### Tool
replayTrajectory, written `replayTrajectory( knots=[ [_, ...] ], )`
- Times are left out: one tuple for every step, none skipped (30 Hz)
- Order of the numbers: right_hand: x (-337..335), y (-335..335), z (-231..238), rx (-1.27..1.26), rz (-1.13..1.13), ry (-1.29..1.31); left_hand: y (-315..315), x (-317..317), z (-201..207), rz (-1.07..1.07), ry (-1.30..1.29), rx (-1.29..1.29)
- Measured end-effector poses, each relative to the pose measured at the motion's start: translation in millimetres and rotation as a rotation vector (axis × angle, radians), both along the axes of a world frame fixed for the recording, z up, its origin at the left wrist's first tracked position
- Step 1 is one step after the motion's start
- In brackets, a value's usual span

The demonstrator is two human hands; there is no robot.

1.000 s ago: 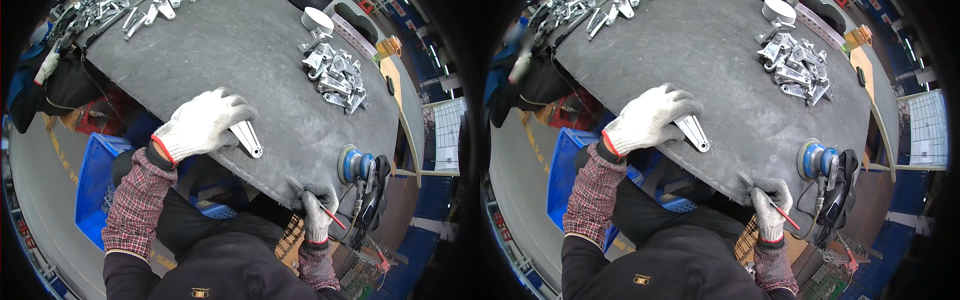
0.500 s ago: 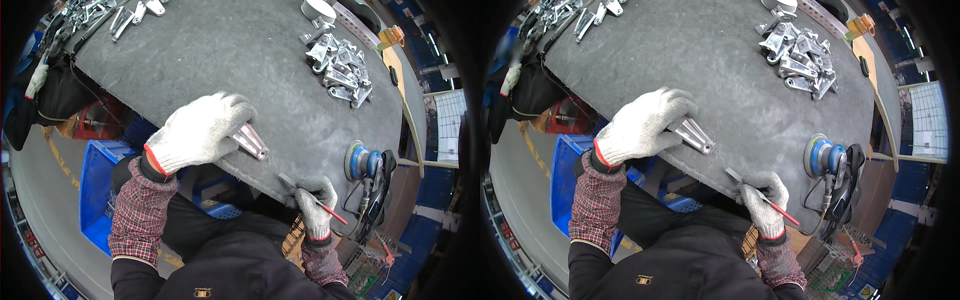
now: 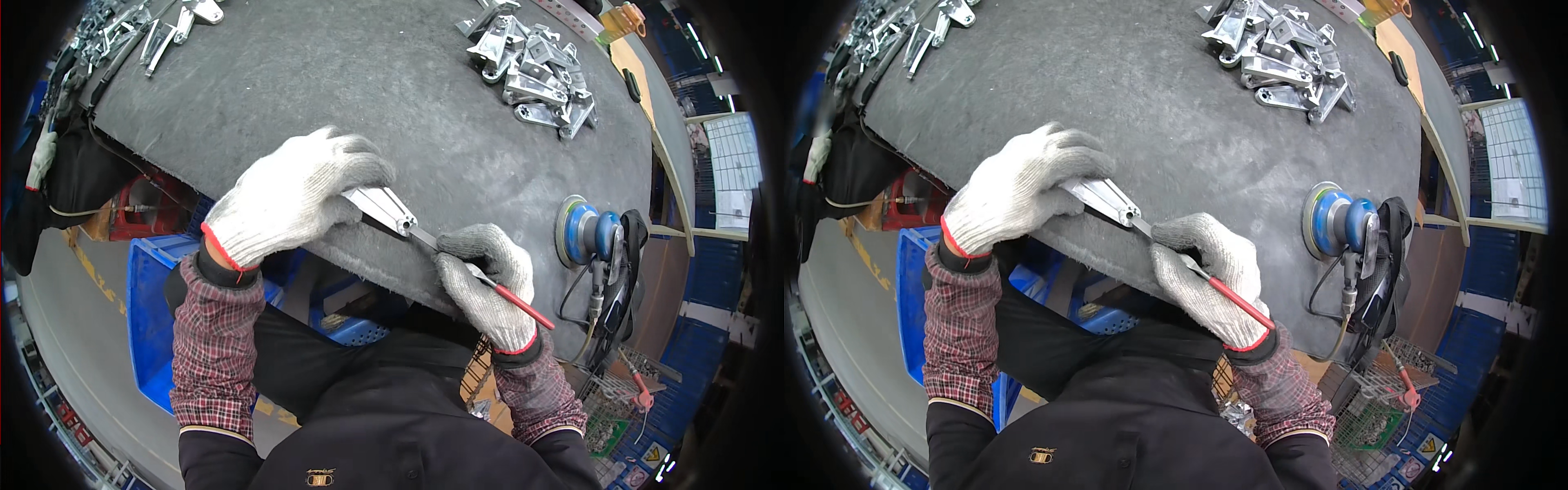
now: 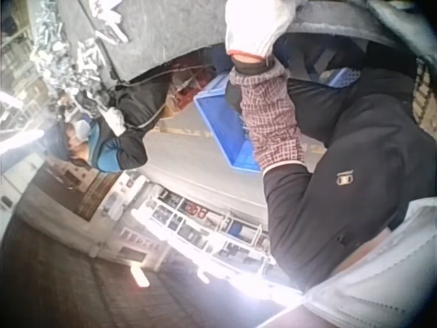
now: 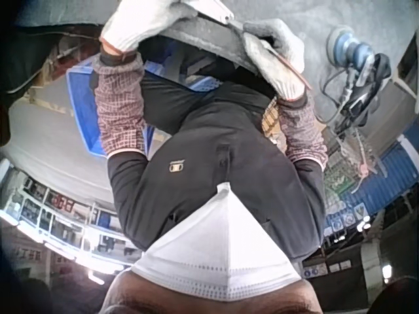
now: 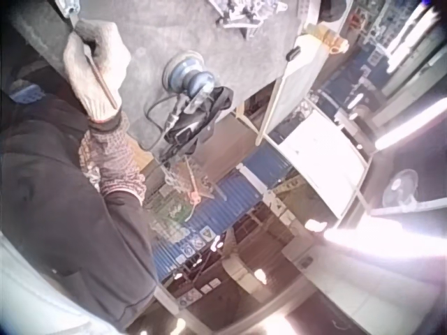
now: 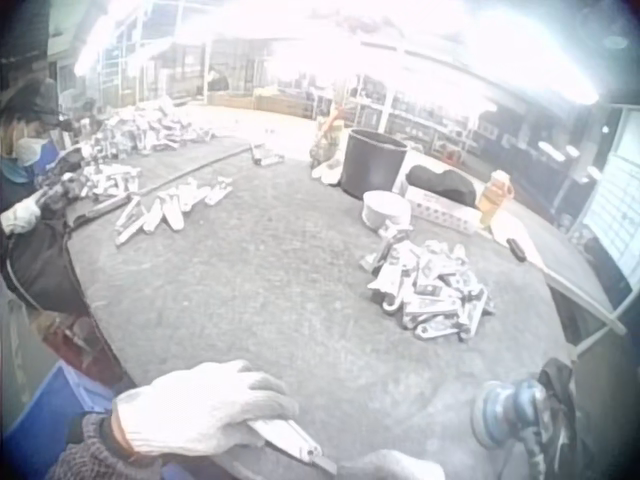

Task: The person removes burrs from metal hinge components using a deburring tool.

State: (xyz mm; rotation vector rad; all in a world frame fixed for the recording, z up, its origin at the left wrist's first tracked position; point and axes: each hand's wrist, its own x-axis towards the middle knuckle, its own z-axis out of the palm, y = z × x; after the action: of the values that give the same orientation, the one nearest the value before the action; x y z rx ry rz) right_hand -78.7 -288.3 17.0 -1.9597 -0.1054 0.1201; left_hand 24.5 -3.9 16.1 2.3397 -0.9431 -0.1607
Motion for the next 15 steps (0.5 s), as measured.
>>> replayTrajectory(
  knots=[
    [3,0,1,-0.015,0.024,-0.023,0,0,0,0.005,0.006,-0.013],
    [7,0,3,-0.031,0.047,-0.045,0,0,-1,0.010,0.012,-0.026],
    [10,-1,4,-0.031,0.047,-0.040,0,0,-1,0.010,0.017,-0.027],
    [14,-1,6,-0.064,0.096,-0.082,0,0,0,0.011,0.023,-0.025],
    [17,-1,8,-0.096,0.144,-0.123,0,1,0,0.013,0.028,-0.023],
    [18,0,10,-0.097,0.142,-0.118,0,1,-1,0.010,0.034,-0.024],
    [20,1,12,-0.106,0.143,-0.085,-1,1,-2,0.011,0.019,-0.025],
    [21,1,13,-0.115,0.144,-0.052,-1,2,-3,0.012,0.004,-0.025],
    [23,0,13,-0.114,0.145,-0.047,-1,1,-2,0.012,0.010,-0.024],
    [25,-2,13,-0.124,0.168,-0.080,-1,0,1,0.023,0.023,-0.011],
    [25,-4,13,-0.134,0.191,-0.114,-2,0,1,0.034,0.037,0.003],
    [26,-4,12,-0.133,0.192,-0.112,-1,0,1,0.035,0.039,0.003],
    [26,-4,12,-0.122,0.205,-0.124,-1,0,0,0.027,0.014,-0.010],
    [27,-4,11,-0.111,0.217,-0.136,-1,1,-1,0.018,-0.012,-0.024],
    [28,-5,10,-0.113,0.213,-0.133,-1,2,-2,0.014,-0.009,-0.026]
  ],
)
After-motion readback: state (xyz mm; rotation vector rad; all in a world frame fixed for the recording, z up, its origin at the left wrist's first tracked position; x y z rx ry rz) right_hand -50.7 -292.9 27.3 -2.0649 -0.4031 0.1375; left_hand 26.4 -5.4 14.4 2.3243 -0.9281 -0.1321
